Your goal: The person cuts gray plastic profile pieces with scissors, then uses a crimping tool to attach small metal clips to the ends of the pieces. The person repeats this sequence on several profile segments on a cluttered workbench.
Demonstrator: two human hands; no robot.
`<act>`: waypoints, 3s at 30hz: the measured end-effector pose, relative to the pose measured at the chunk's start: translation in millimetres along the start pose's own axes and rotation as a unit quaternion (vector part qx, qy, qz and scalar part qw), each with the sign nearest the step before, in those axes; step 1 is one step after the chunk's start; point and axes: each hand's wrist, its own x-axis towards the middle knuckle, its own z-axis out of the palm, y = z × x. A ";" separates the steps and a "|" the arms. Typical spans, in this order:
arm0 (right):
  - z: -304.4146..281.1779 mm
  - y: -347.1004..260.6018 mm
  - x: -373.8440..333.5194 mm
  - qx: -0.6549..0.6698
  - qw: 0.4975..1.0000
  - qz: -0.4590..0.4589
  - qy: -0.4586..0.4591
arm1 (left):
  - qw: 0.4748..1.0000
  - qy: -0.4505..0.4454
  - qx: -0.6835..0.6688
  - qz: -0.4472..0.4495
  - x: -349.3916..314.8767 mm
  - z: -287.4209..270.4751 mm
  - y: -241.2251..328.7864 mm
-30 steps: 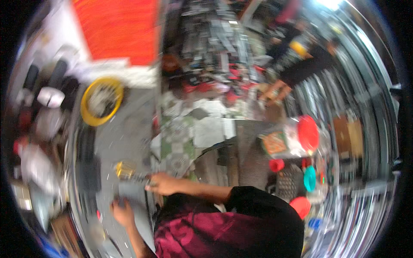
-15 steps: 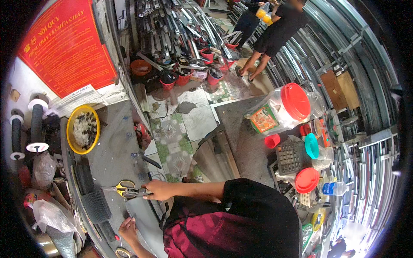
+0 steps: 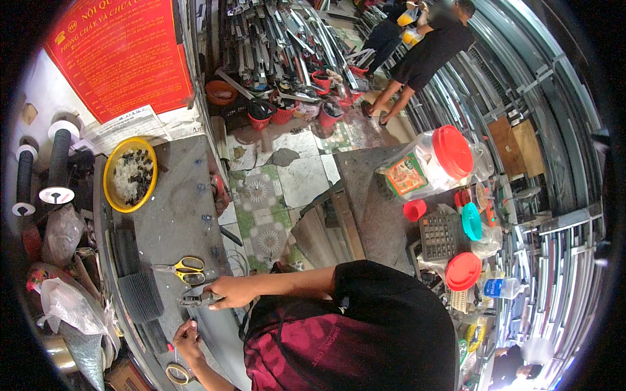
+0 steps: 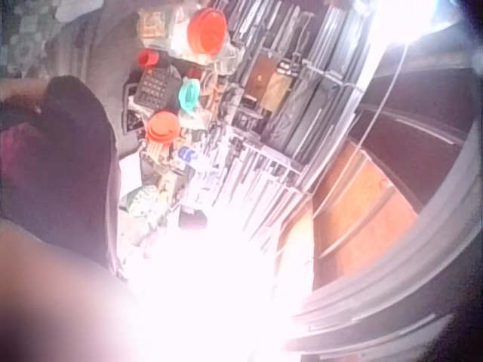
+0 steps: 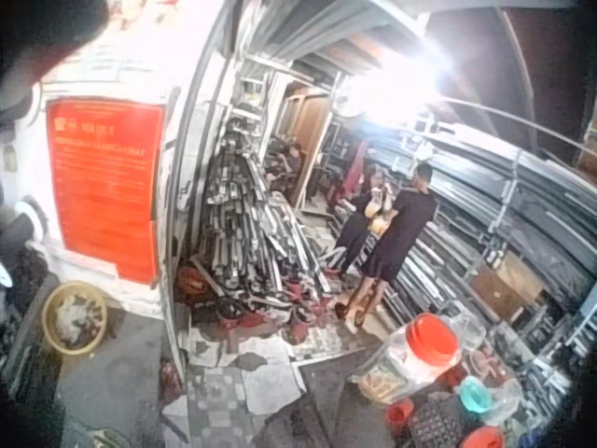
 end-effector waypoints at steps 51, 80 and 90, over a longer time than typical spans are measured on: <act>58.0 12.9 46.8 0.074 0.979 -0.188 -0.014 | 0.954 0.040 0.285 0.085 24.1 -20.7 -31.8; -0.4 -49.0 58.8 0.160 0.981 0.001 -0.111 | 0.786 0.334 0.307 0.420 -57.4 65.1 22.6; 2.8 -43.6 54.2 0.138 0.987 0.033 -0.074 | 0.761 0.373 0.280 0.451 -68.5 75.5 24.1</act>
